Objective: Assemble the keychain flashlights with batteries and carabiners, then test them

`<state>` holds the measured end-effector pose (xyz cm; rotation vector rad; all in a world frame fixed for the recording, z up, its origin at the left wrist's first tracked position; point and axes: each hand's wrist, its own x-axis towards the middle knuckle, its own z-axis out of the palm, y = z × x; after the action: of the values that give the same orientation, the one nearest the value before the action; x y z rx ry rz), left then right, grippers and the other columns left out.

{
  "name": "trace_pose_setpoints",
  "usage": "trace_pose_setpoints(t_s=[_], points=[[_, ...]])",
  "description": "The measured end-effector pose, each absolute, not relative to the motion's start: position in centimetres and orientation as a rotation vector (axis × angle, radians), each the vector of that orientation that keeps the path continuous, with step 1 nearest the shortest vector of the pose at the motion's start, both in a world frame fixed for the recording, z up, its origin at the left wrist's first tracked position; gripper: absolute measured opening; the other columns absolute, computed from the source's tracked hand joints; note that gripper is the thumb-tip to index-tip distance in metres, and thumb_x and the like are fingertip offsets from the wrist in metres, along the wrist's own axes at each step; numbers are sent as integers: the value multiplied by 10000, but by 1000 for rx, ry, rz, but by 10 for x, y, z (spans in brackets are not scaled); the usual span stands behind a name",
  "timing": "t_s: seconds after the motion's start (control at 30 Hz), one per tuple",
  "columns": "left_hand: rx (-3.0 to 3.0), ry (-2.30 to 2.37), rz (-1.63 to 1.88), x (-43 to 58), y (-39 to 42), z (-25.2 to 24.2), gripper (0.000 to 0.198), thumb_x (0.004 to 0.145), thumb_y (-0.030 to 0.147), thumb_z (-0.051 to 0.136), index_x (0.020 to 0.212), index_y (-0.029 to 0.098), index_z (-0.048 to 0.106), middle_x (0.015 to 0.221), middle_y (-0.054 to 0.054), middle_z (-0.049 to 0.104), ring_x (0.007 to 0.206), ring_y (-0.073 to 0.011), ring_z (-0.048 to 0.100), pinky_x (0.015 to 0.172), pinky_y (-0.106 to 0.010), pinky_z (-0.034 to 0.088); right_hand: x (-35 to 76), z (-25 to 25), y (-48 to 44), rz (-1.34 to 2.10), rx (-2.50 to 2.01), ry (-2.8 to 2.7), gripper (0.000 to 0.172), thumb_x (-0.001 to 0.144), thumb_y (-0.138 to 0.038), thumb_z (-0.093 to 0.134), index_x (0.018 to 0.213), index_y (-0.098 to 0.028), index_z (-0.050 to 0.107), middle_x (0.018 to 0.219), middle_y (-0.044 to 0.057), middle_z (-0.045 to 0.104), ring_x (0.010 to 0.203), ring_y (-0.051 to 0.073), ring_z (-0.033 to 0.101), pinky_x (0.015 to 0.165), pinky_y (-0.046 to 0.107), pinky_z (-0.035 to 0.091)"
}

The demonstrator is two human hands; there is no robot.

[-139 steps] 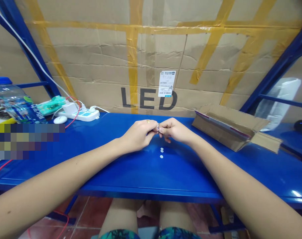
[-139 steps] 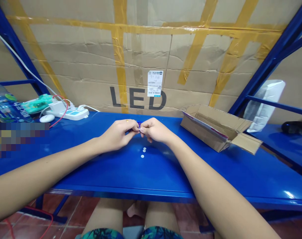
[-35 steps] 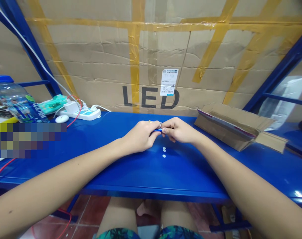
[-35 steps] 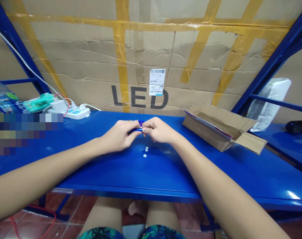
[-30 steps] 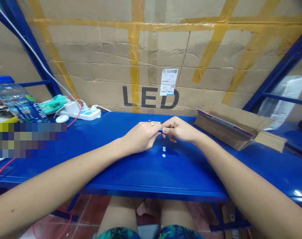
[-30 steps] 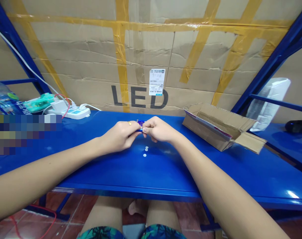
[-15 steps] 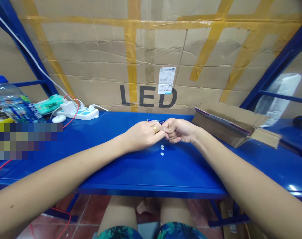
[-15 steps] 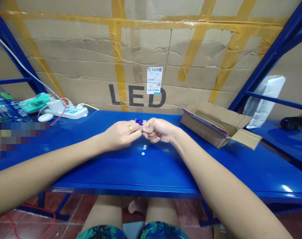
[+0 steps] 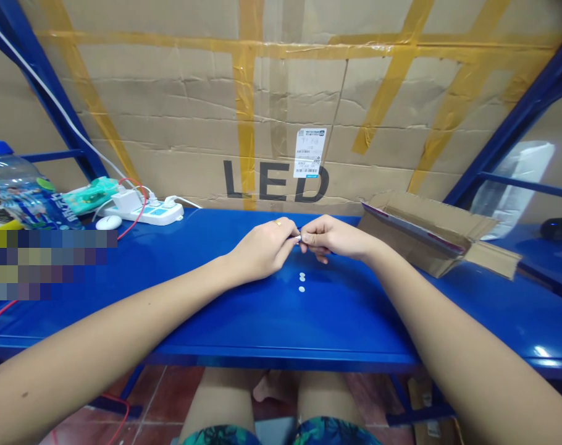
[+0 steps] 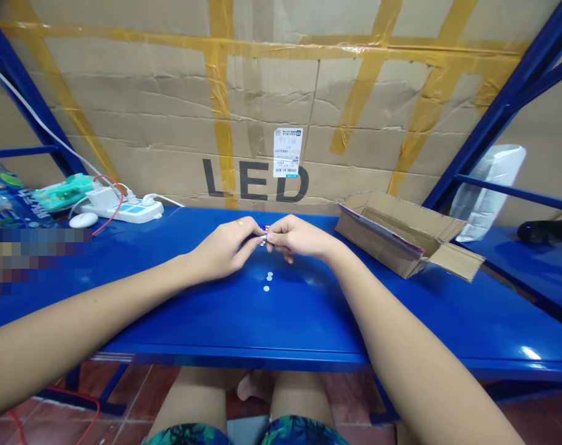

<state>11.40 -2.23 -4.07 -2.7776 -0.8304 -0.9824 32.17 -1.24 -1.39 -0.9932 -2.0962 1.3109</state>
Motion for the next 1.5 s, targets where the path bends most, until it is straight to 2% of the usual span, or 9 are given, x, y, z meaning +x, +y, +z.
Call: trace_pose_setpoints(t_s=[0.17, 0.43, 0.63, 0.73, 0.87, 1.03, 1.23, 1.4, 1.5], points=[[-2903, -995, -1081, 115, -24, -41, 139, 956, 198, 462, 1026, 175, 581, 1036, -78, 691, 960, -210, 649, 831, -362, 509, 322, -16, -10, 1210, -1077, -2183, 296, 856, -411, 633, 731, -143, 631, 570, -22, 540, 437, 85, 473, 461, 231, 452], [-2996, -1104, -1163, 118, -22, -46, 168, 942, 242, 507, 1084, 185, 576, 1063, -72, 702, 988, -219, 652, 832, -362, 500, 319, -23, -6, 1114, -1063, -2198, 326, 881, -437, 601, 716, -156, 593, 534, -37, 503, 451, 92, 499, 473, 223, 461], [-2953, -1246, -1292, 118, -19, -49, 109, 933, 279, 538, 1005, 213, 587, 946, -20, 716, 863, -188, 653, 759, -323, 474, 312, -28, -3, 998, -1140, -2129, 387, 892, -498, 575, 699, -164, 572, 559, -28, 504, 455, 103, 524, 477, 230, 445], [-2878, -1337, -1348, 119, -19, -47, 108, 937, 292, 530, 964, 211, 596, 873, -15, 707, 798, -177, 640, 727, -314, 465, 321, -23, 1, 758, -1329, -2055, 394, 936, -466, 500, 696, -163, 576, 574, 3, 539, 477, 115, 521, 500, 243, 418], [-2804, -1384, -1395, 118, -20, -44, 121, 933, 310, 536, 939, 207, 599, 857, -17, 692, 793, -178, 624, 738, -321, 465, 345, -17, 9, 212, -1751, -2163, 197, 849, -300, 618, 702, -169, 632, 698, 74, 661, 629, 174, 581, 591, 281, 398], [-2783, -1381, -1402, 115, -19, -43, 132, 931, 320, 531, 944, 205, 596, 808, -14, 658, 777, -178, 602, 735, -325, 460, 349, -22, 10, 201, -1986, -2414, 53, 773, -216, 681, 763, -175, 711, 857, 113, 722, 784, 243, 649, 645, 308, 424], [-2779, -1368, -1423, 114, -18, -43, 141, 930, 327, 524, 943, 207, 597, 814, -19, 652, 792, -185, 603, 739, -329, 465, 341, -25, 8, 52, -2055, -2368, 196, 741, -215, 730, 922, -144, 703, 1023, 158, 712, 885, 264, 668, 646, 296, 452], [-2792, -1353, -1432, 113, -19, -43, 142, 928, 329, 524, 939, 207, 595, 805, -15, 643, 777, -178, 593, 724, -319, 461, 350, -22, 12, 113, -2095, -2313, 72, 775, -191, 662, 763, -140, 711, 771, 127, 716, 696, 215, 660, 593, 291, 436], [-2790, -1350, -1437, 113, -19, -42, 128, 926, 314, 534, 937, 204, 597, 799, -10, 640, 769, -171, 587, 720, -313, 457, 351, -21, 13, 126, -2068, -2326, 130, 795, -165, 612, 706, -151, 706, 744, 123, 718, 674, 212, 649, 602, 300, 428]])
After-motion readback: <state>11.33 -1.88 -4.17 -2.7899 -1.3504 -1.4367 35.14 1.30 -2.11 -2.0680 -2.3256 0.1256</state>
